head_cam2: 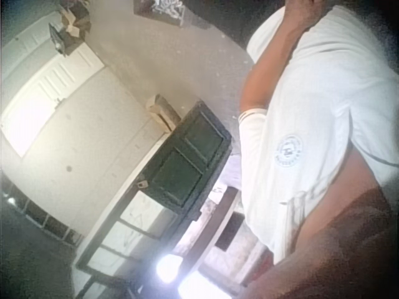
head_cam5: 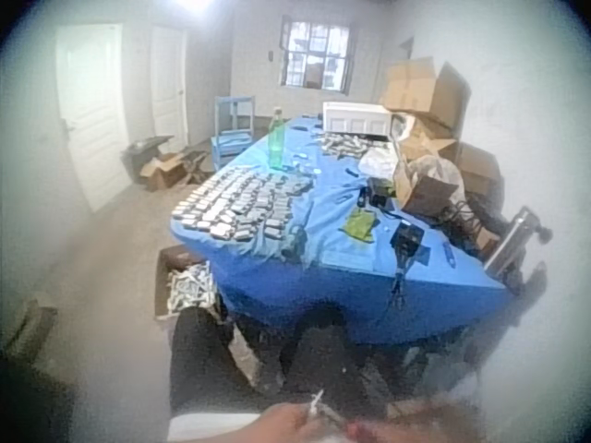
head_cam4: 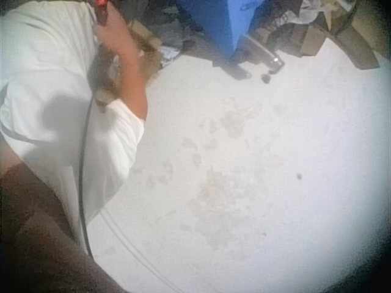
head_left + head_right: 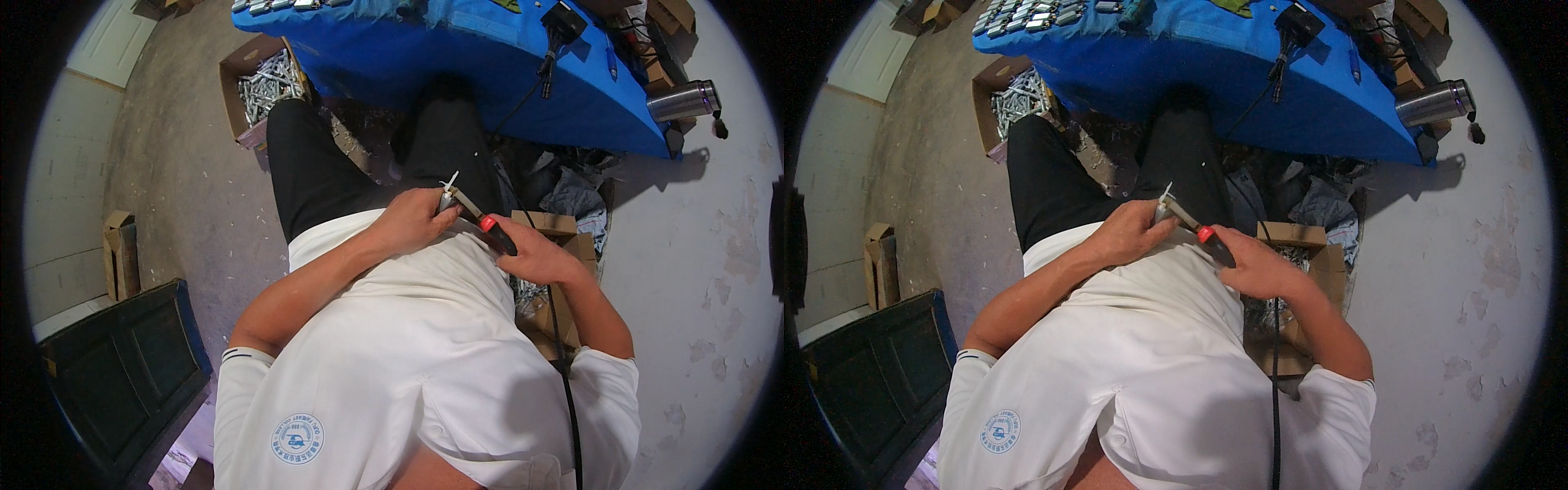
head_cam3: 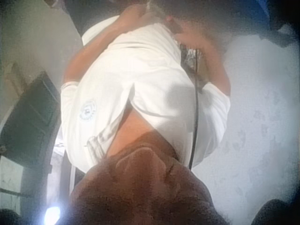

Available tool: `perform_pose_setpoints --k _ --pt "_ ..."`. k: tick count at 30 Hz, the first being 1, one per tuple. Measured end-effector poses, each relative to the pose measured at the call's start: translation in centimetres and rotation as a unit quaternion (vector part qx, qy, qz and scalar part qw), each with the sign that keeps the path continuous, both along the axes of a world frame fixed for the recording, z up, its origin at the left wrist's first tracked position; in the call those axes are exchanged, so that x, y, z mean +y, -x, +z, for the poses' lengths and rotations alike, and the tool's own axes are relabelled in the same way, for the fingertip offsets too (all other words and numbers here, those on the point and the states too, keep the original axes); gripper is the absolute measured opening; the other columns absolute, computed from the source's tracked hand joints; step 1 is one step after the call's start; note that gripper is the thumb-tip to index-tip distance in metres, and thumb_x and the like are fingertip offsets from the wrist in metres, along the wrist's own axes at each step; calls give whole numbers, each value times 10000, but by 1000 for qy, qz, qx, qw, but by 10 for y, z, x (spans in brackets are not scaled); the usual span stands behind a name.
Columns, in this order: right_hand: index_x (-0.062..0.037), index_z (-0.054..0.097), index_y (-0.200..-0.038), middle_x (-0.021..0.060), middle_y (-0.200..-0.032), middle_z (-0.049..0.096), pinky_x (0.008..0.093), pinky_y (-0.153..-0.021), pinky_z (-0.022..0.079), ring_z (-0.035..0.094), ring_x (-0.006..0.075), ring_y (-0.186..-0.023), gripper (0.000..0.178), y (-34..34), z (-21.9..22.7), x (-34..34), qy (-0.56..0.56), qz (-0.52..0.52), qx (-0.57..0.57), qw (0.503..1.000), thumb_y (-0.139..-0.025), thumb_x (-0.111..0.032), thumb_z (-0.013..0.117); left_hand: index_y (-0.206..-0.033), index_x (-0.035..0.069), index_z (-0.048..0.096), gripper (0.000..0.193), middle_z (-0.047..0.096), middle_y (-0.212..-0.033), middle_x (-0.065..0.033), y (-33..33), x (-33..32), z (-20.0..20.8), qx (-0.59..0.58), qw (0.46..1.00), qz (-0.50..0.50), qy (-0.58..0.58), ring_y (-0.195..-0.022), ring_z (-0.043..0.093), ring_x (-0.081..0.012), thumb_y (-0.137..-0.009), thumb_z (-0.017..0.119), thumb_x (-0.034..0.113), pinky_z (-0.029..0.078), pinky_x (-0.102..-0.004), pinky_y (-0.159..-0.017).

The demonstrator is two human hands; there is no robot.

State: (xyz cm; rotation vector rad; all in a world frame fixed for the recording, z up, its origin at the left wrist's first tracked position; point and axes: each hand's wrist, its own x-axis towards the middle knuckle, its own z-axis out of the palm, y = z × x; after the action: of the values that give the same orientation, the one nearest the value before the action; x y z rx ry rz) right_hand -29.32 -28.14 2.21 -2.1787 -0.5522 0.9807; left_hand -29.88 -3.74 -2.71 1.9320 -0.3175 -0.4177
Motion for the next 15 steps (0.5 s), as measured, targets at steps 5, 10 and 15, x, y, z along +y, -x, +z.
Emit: perform_pose_setpoints --k 5,10,15 --pt "-3 432 -1317 256 -1175 550 397 -944 429 545 398 -1085 617 13 -2 8 79 -25 -109 991 -717 -90 548 -911 -25 618 248 543 -627 -135 -3 0 0 22 999 6 -24 -556 478 -210 -926 556 214 413 -382 -555" --pt "0 433 -1316 260 -1121 578 404 -928 439 564 400 -1058 609 6 4 13 73 -20 -39 996 -720 -79 529 -948 -26 611 255 542 -645 -139 -3 3 -3 34 999 1 3 -574 482 -206 -935 546 220 415 -380 -560" --pt "3 444 -1299 262 -1136 574 419 -928 441 561 408 -1070 591 5 3 12 94 -17 -26 995 -723 -90 533 -955 -18 622 241 552 -657 -127 -4 4 -4 38 999 -20 -32 -587 482 -201 -941 541 209 416 -373 -563"
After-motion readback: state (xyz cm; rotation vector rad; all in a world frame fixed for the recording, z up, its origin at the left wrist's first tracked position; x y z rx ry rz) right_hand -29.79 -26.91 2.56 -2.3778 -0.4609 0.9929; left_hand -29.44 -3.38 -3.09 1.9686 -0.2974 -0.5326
